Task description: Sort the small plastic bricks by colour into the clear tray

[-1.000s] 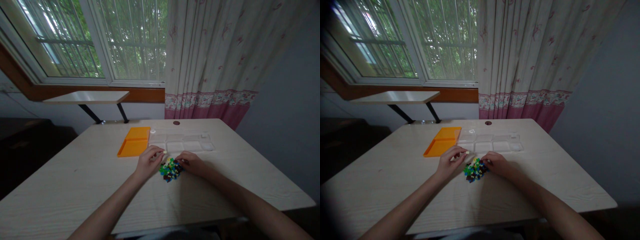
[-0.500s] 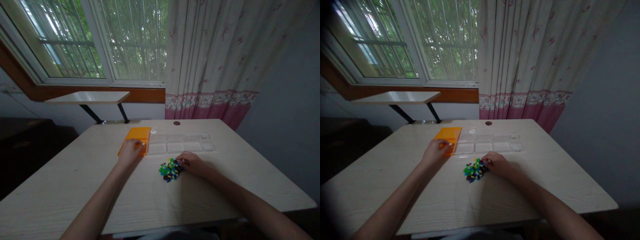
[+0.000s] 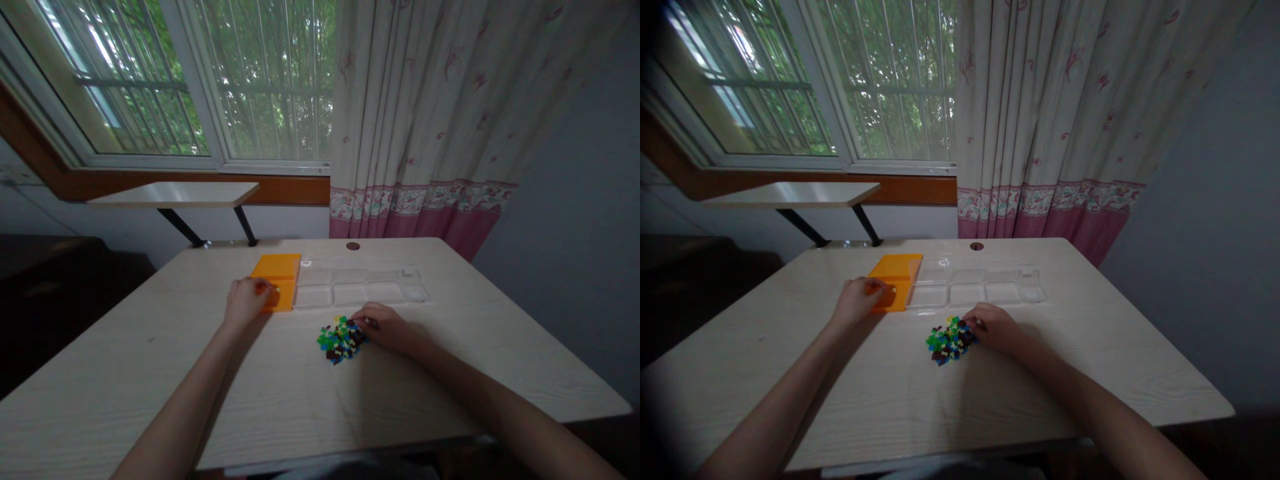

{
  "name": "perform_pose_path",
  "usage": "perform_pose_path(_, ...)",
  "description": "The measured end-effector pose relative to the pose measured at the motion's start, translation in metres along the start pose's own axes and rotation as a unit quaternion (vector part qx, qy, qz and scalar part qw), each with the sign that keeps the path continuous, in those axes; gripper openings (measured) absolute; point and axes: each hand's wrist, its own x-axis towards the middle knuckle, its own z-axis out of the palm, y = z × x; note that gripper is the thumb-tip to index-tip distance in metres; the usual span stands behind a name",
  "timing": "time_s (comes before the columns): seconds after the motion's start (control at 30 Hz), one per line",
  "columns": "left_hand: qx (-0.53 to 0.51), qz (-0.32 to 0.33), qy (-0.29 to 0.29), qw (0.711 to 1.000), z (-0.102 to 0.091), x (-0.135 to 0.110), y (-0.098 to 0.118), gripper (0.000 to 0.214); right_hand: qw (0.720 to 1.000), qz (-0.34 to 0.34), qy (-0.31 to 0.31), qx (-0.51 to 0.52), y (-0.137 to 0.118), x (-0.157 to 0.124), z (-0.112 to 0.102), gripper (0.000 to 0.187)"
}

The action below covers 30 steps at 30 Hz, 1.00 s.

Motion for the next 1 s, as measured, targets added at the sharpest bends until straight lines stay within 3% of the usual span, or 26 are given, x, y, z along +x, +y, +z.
perform_pose_path(0.1,0.021,0.046,0.055,0.997,-0.004,-0.005,0.012,0.022,1.0,-0.004,0.002,-0.001,-0.001,0.001,0.0,0.018)
perform_pose_path(0.17,-0.01,0.095,0.044,0.994,-0.004,-0.011,0.024,0.022,1.0,-0.003,0.006,-0.002,0.0,0.001,0.0,0.018)
perform_pose_path(0.47,-0.06,0.282,-0.156,0.945,0.015,-0.05,0.083,0.021,1.0,0.003,0.002,-0.004,0.002,0.002,0.004,0.021)
perform_pose_path(0.73,0.035,0.292,-0.235,0.927,0.033,-0.051,0.095,0.034,0.999,0.001,-0.037,-0.033,-0.004,0.007,0.009,0.029)
perform_pose_path(1.0,0.069,0.302,-0.251,0.917,0.031,-0.05,0.101,0.04,0.999,-0.002,-0.047,-0.001,-0.003,0.01,0.01,0.026)
